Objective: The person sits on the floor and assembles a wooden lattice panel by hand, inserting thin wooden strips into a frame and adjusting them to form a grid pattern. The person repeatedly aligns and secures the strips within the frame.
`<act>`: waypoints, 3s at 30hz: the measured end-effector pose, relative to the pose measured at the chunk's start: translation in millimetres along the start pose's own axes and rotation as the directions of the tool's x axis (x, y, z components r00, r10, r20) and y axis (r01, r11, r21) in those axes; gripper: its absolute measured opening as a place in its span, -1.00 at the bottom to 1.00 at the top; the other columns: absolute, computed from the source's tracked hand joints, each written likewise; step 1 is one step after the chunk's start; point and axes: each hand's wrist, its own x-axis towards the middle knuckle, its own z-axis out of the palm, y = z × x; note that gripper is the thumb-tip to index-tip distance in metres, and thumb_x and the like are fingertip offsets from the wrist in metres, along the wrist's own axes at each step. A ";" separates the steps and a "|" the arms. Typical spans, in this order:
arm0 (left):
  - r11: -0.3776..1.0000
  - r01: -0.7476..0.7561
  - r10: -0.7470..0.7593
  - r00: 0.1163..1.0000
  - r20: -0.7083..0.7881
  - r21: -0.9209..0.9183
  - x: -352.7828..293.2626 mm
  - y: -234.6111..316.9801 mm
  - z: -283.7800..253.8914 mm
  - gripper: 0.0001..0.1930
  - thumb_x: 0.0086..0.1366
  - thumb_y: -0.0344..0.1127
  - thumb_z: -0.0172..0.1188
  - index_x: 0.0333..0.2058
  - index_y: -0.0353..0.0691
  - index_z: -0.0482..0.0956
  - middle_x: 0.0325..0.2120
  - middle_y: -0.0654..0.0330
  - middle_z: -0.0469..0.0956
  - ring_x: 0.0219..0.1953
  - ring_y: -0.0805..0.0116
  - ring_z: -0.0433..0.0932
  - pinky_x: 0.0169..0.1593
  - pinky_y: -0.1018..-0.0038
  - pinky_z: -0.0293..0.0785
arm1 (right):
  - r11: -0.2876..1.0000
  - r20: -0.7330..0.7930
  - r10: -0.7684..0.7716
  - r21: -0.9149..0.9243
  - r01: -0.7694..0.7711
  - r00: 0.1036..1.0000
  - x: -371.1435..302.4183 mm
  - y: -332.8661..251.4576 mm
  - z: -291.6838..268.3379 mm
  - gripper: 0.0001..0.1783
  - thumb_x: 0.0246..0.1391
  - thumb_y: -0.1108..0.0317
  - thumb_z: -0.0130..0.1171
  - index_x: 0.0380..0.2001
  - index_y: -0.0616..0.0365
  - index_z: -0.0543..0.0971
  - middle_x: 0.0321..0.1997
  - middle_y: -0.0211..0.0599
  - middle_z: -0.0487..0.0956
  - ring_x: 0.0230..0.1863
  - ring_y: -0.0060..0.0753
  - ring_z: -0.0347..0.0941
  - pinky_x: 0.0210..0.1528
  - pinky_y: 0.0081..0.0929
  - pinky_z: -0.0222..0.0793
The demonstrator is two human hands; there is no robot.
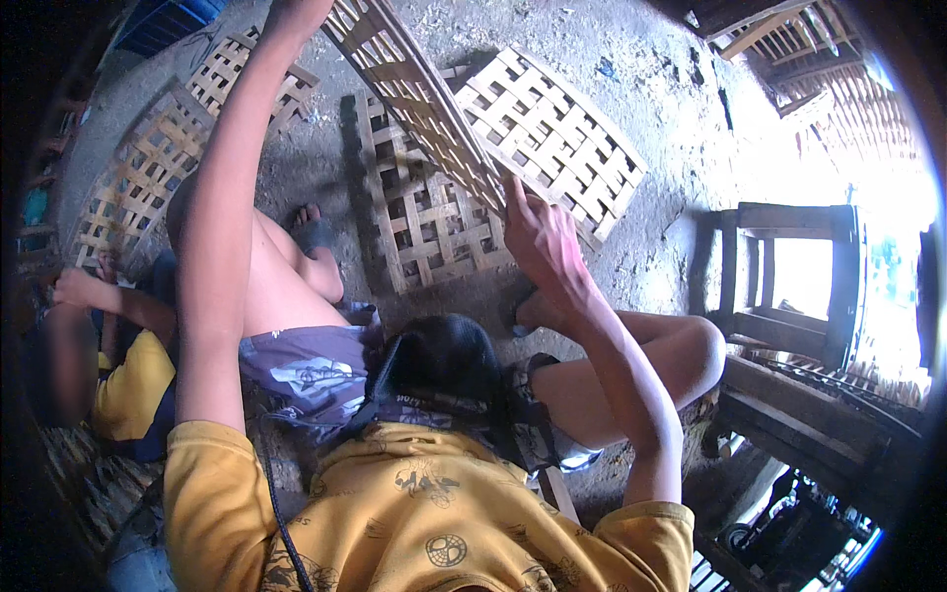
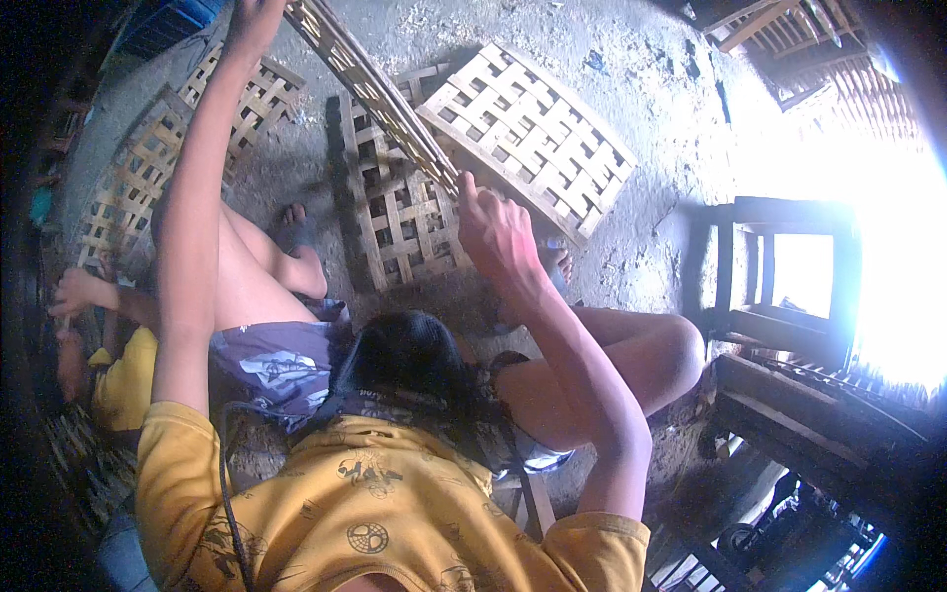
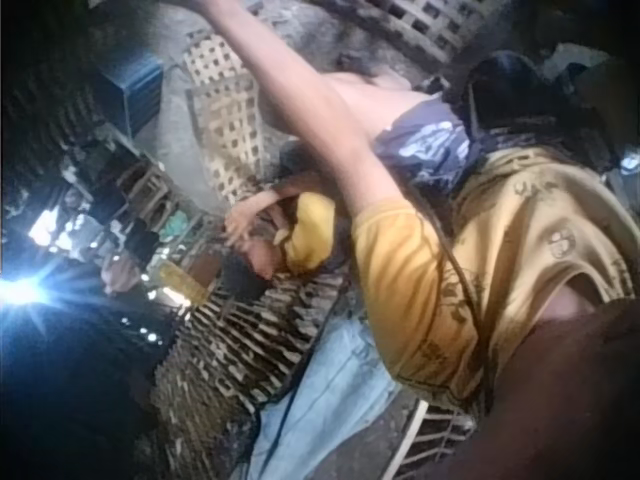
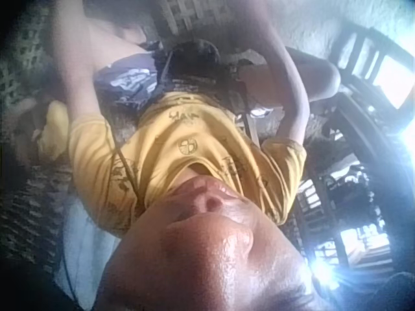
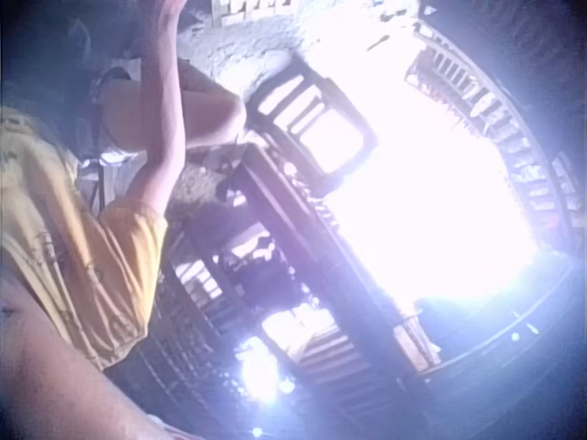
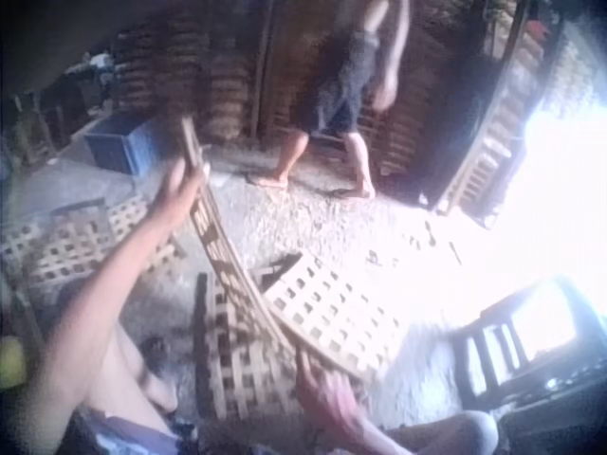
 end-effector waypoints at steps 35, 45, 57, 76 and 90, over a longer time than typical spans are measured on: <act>0.962 -0.154 0.166 0.986 -0.034 0.225 10.1 -28.4 -37.1 -0.71 0.54 -0.14 0.09 0.03 -0.22 0.49 -0.29 0.27 0.46 -0.22 0.44 0.44 -0.17 0.43 0.43 | 0.929 0.272 0.315 0.109 -0.354 0.909 10.6 -18.6 -56.7 -0.75 0.34 0.26 0.06 0.03 -0.13 0.58 -0.45 0.11 0.63 -0.41 0.28 0.61 -0.31 0.13 0.51; 0.995 -0.009 0.008 1.000 0.008 0.098 2.2 -7.6 -30.3 -0.62 0.52 -0.14 0.13 0.15 -0.24 0.45 -0.28 0.26 0.50 -0.27 0.46 0.45 -0.19 0.46 0.46 | 0.952 0.112 0.201 0.213 -0.221 0.973 30.9 -25.5 -49.9 -0.77 0.35 0.34 0.05 0.03 0.02 0.53 -0.49 0.06 0.63 -0.48 0.22 0.60 -0.40 0.07 0.48; 0.991 -0.128 0.130 0.990 0.049 -0.028 -7.9 6.0 -14.1 -0.62 0.53 -0.20 0.09 0.20 -0.28 0.40 -0.17 0.25 0.50 -0.16 0.42 0.47 -0.09 0.40 0.47 | 0.964 -0.059 0.056 0.264 -0.039 0.997 56.2 -45.4 -63.7 -0.44 0.23 0.53 0.00 0.28 -0.13 0.35 -0.51 -0.05 0.63 -0.67 -0.06 0.55 -0.61 -0.09 0.49; 0.997 -0.071 0.072 0.996 0.061 -0.014 -11.4 11.5 -15.6 -0.53 0.56 -0.22 0.03 0.32 -0.29 0.30 0.06 0.03 0.52 0.06 0.19 0.55 0.11 0.32 0.51 | 0.975 -0.062 -0.011 0.219 0.025 0.998 51.7 -36.7 -40.5 -0.28 0.24 0.47 0.05 0.45 -0.26 0.29 -0.69 -0.22 0.52 -0.78 -0.33 0.41 -0.70 -0.26 0.41; 0.998 0.055 -0.056 0.996 0.070 0.017 -14.7 16.2 -15.1 -0.56 0.54 -0.14 0.09 0.23 -0.27 0.41 -0.10 0.14 0.53 -0.08 0.32 0.51 -0.03 0.35 0.49 | 0.981 -0.031 -0.062 0.183 0.066 0.998 45.9 -39.0 -46.9 -0.21 0.13 0.57 0.06 0.45 -0.21 0.36 -0.51 -0.18 0.59 -0.65 -0.19 0.51 -0.56 -0.15 0.48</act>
